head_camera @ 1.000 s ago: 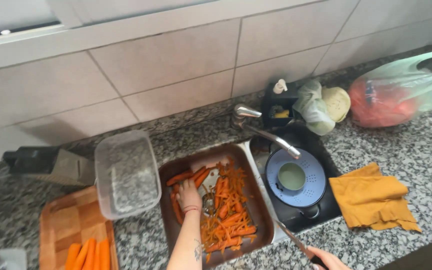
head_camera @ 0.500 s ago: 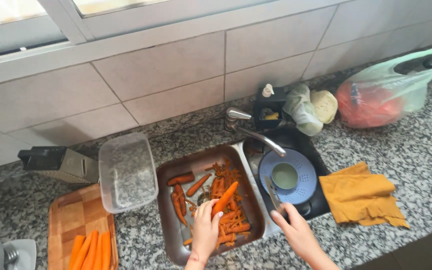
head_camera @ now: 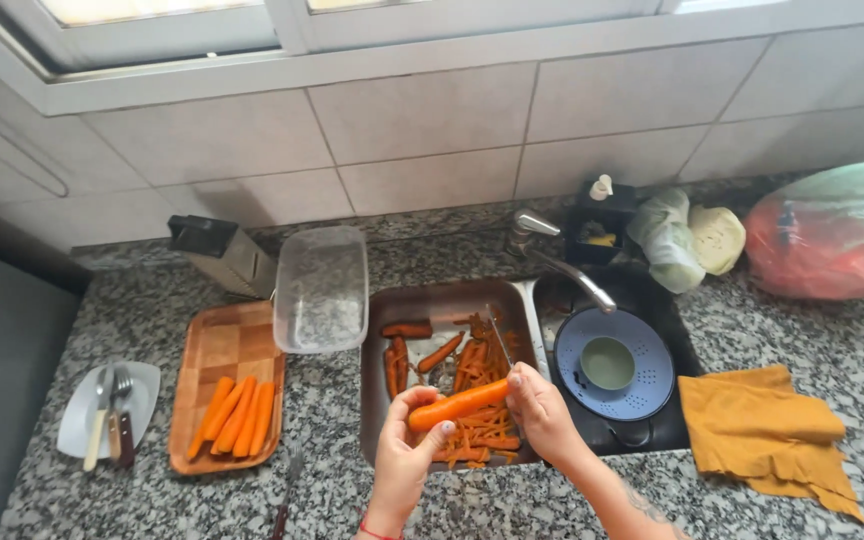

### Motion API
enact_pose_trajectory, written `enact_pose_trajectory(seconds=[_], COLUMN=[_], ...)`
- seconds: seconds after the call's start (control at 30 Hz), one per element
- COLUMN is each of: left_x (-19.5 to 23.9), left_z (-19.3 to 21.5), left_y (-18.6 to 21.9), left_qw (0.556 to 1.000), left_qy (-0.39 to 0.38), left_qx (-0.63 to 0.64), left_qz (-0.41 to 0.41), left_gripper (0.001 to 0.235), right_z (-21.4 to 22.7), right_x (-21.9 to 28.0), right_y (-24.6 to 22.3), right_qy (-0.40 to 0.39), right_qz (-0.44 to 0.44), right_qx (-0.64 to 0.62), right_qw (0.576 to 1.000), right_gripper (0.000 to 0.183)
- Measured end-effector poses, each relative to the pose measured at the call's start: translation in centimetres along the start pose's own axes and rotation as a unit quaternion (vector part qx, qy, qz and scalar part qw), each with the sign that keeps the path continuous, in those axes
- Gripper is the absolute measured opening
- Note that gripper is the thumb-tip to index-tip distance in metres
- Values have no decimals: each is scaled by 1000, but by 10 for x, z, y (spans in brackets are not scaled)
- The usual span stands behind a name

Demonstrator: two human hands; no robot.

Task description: The person peels several carrots using a knife over a kitchen sink, placing the peeled carrots on a wooden cutting board. The person briefly walks to the living room to pick up a remote control before returning to the sink to continue peeling.

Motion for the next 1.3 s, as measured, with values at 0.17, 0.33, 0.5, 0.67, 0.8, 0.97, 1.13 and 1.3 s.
enact_pose_trajectory(seconds=[0.17,0.33,0.5,0.67,0.8,0.97,1.13,1.3], left_x=[-8,-13,6,24,30,34,36,41], left_z=[-17,-7,-15,-26,-31,-35,-36,-32], left_y=[-47,-3,35,46,41,42,53,62], left_qw=[898,947,979,960,951,953,966,954], left_qy=[120,65,-117,-209,-249,-266,-152,-43], left_qx=[419,313,76,-35,21,81,21,-81], left_qz=[68,6,-147,-185,-183,-122,-210,-286], left_gripper=[50,41,39,42,46,48,44,36], right_z=[-13,-17,3,5,4,2,1,-6], right_x=[11,21,29,38,41,45,43,44], right_y=[23,49,-33,-68,-68,-65,-49,-33], right_qy=[64,18,-9,-43,-64,-53,-9,18], right_qz=[-185,-192,36,65,87,120,139,118], right_qx=[-170,-132,160,303,293,260,235,184], right_qw=[966,972,986,950,950,957,962,976], right_gripper=[48,46,53,49,73,68,65,62])
Point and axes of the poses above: each hand's wrist, its own x-axis away from the middle knuckle, its own z-axis out of the back of the hand, y = z × x, the point moved 6 cm from there along -x, towards the middle knuckle, and after that the axes turned 1 degree about z, right-handed, at the moved point
